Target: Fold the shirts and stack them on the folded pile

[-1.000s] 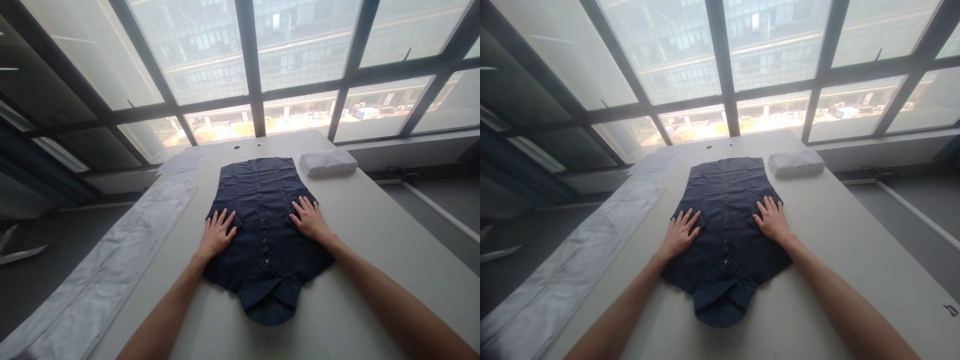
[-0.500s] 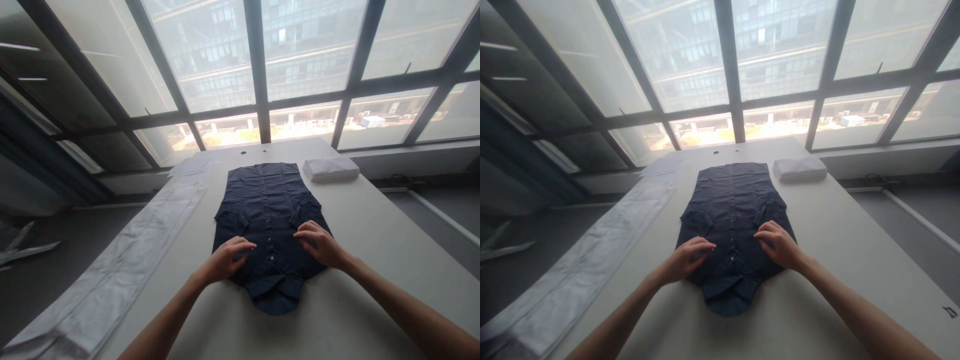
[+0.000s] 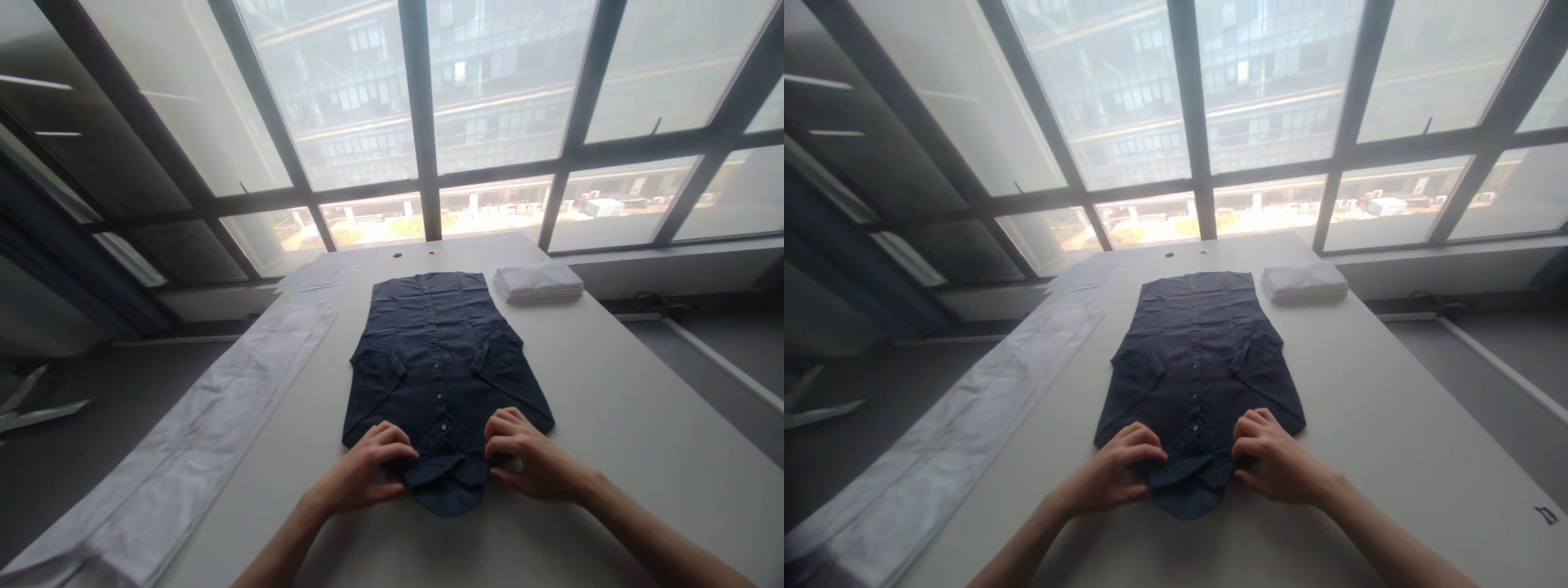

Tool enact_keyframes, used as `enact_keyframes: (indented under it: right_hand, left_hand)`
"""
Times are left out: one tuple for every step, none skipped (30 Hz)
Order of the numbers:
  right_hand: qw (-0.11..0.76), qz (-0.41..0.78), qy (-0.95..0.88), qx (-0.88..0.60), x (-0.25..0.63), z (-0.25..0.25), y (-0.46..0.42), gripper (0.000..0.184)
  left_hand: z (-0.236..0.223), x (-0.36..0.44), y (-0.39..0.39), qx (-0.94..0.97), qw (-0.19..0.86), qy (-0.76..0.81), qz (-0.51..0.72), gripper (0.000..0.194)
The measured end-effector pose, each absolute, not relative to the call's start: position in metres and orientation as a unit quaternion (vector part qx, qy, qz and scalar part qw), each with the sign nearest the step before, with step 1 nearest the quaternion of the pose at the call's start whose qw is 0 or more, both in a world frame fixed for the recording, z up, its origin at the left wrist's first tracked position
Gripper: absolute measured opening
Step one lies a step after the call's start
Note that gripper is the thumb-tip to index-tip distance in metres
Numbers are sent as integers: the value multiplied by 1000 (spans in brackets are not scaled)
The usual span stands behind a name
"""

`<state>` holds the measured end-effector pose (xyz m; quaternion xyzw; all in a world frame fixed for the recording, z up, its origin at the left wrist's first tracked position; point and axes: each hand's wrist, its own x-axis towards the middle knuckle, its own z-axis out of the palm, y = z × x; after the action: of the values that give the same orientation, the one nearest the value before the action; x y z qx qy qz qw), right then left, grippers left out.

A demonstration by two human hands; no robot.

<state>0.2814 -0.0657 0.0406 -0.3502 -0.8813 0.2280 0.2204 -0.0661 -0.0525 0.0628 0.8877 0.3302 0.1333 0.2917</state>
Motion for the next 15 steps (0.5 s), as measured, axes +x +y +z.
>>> enact_keyframes:
  right_hand:
    - [221,229,-880,-353,281,39,-65,6]
    - [224,229,-878,-355,281,38,-65,4]
    - [227,229,-877,-357,280,36,-65,3]
    - [231,227,-875,-360,280,35,-65,4]
    - [236,225,-873,-362,280,33,-65,6]
    - [239,224,-872,-364,280,32,-64,8]
    - [241,223,-870,-368,279,30,-63,10]
    - [240,223,-868,-374,279,29,-63,12]
    - [238,222,-865,-381,278,28,-62,14]
    - [235,219,-863,-390,277,27,-62,15]
    - [231,215,-861,-399,276,26,-61,17]
    - [227,210,-859,-408,275,25,-61,18]
    - [224,205,-857,-416,274,24,-61,18]
    - [223,200,-855,-423,274,23,-61,18]
    - [222,194,-853,-430,273,22,-61,18]
  left_hand:
    - [60,-66,-52,887,289,335,133,37]
    - [58,-66,-51,887,285,338,134,30]
    - [56,-66,-50,887,282,340,137,23]
    - [54,-67,-49,886,279,343,140,17]
    - [51,-66,-48,884,278,346,145,11]
    - [50,-66,-47,882,279,349,151,9]
    - [48,-66,-46,877,281,355,159,12]
    - [46,-65,-45,871,285,362,168,17]
    - [44,-65,-44,864,290,370,178,22]
    - [42,-64,-43,857,295,379,186,24]
    - [40,-63,-42,849,299,389,195,26]
    - [39,-62,-42,842,300,400,203,26]
    - [37,-62,-42,836,297,410,209,25]
    - [35,-61,-42,832,291,421,214,24]
    - [33,-60,-42,829,280,431,219,23]
